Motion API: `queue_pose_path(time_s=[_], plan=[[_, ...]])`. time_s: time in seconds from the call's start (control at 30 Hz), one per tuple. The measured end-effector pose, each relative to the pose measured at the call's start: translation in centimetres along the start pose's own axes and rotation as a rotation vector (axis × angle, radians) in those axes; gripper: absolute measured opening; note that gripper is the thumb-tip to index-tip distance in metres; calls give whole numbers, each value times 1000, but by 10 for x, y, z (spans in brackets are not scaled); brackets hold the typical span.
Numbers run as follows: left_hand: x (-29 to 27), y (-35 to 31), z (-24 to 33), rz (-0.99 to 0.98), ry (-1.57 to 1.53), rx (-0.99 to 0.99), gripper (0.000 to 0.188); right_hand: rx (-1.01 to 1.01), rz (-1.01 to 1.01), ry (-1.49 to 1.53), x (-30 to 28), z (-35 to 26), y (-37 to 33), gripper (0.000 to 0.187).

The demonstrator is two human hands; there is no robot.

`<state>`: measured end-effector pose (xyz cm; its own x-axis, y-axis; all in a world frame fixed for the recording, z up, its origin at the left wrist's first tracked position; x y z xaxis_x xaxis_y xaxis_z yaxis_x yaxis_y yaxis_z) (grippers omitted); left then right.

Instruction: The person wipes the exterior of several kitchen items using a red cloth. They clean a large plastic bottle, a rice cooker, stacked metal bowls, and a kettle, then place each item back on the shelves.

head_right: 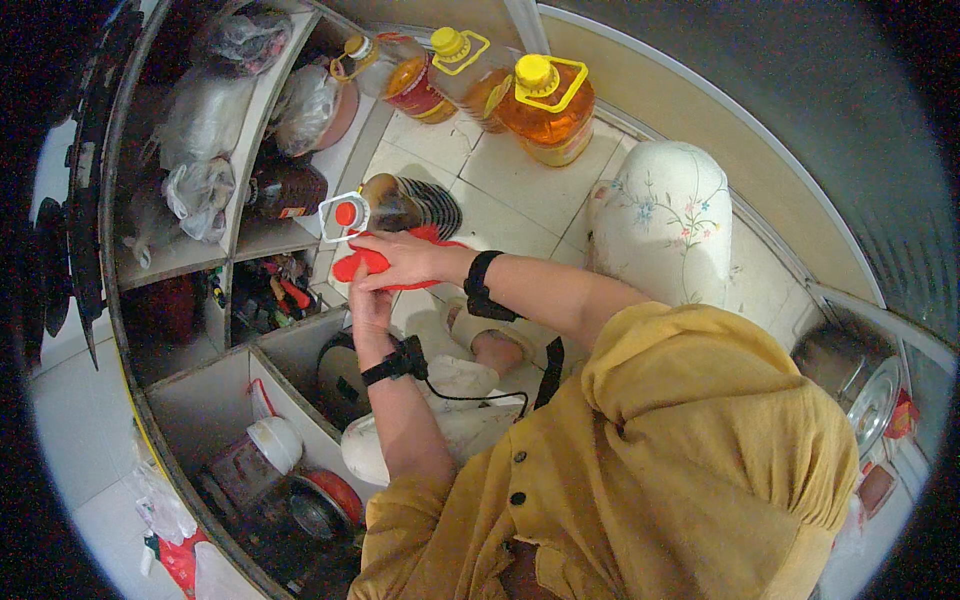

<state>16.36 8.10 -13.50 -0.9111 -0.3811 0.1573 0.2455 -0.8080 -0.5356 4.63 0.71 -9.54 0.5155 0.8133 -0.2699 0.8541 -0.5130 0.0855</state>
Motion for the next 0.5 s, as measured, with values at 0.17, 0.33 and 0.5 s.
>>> queue_pose_path(time_s=[0.17,0.33,0.5], plan=[[32,-20,62,-19,55,149,54,32,4,353,-35,-15,12,62],[46,-27,117,57,112,559,51,-310,516,87,-73,-71,3,60],[9,-10,132,305,240,566,38,-211,496,-247,-52,-68,21,59]])
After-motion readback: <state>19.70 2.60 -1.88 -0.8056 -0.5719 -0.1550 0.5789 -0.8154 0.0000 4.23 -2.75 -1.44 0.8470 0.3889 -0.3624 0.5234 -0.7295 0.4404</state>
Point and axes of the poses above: each hand's wrist, its own y-axis towards the middle knuckle, its own x-axis out of the palm, z = x × y, the point moved 7 cm from there along y, towards the middle knuckle, and after that the axes turned 9 degrees about -z, right-handed, at the moved point
